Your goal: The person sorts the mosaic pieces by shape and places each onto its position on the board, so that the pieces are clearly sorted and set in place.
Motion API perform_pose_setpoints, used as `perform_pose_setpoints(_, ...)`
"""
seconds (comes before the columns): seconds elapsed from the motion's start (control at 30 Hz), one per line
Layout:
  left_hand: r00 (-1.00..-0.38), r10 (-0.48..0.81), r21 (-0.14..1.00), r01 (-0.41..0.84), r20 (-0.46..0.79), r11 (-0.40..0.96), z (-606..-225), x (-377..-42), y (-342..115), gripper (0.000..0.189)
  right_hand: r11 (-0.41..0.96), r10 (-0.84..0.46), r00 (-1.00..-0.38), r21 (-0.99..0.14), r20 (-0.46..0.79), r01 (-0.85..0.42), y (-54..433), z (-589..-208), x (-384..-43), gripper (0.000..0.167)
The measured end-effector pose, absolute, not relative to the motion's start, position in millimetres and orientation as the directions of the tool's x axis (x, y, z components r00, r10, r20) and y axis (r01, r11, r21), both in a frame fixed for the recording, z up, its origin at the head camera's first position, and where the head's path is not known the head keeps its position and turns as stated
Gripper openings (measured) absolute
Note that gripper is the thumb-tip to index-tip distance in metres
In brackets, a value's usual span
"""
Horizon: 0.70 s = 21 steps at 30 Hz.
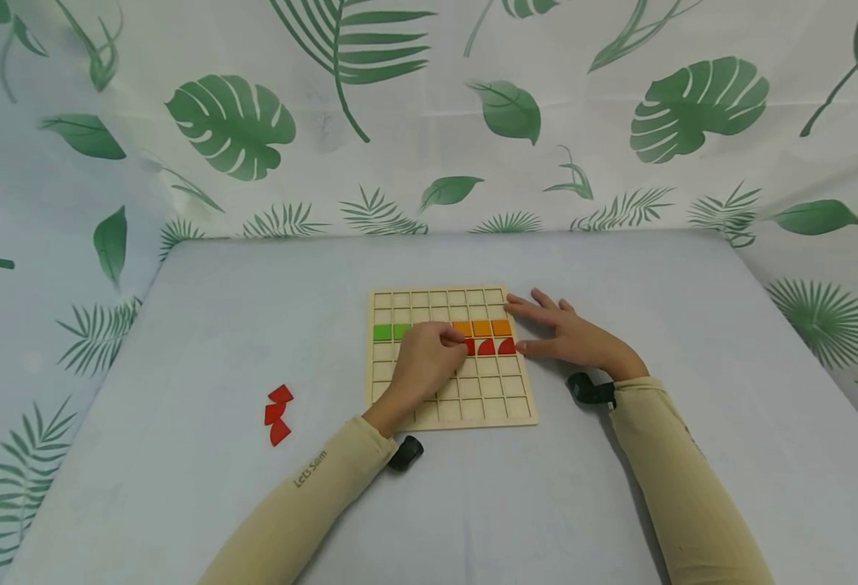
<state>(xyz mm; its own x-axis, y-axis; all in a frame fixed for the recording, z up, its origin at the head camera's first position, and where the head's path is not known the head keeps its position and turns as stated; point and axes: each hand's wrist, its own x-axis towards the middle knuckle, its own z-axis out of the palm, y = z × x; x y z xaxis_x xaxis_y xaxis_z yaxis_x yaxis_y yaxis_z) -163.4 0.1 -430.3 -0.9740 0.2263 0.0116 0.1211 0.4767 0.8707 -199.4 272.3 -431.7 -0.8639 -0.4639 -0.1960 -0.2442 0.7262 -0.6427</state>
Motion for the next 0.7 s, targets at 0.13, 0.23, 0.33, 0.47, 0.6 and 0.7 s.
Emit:
perform_pose_setpoints(0.13,-0.969,0.244,0.853,0.157,0.036,0.498,-429,-163,1,0.011,0.728,-0.463,-0.864,-0.642,-0.198,-0.243,272,-432,-200,0.076)
perform_pose_setpoints(0.23,-0.963,0.262,0.839,0.188,0.056,0.511,-428,-162,2,0.011,0.733,-0.459,-0.865,-0.637,-0.202,-0.24,272,-433,-200,0.076)
perform_pose_setpoints(0.33,-0.96,0.274,0.827,0.203,0.063,0.524,-428,-162,3,0.011,0.737,-0.455,-0.867,-0.634,-0.205,-0.237,273,-433,-200,0.077)
perform_pose_setpoints(0.47,-0.957,0.283,0.823,0.207,0.059,0.528,-428,-162,3,0.013,0.736,-0.456,-0.867,-0.633,-0.202,-0.239,273,-434,-200,0.077)
perform_pose_setpoints(0.6,-0.955,0.294,0.844,0.193,0.044,0.501,-435,-167,1,0.017,0.736,-0.459,-0.866,-0.632,-0.2,-0.243,273,-434,-200,0.077)
perform_pose_setpoints(0.7,-0.954,0.301,0.867,0.157,0.009,0.473,-454,-179,0,0.03,0.734,-0.461,-0.865,-0.632,-0.198,-0.246,273,-434,-201,0.077)
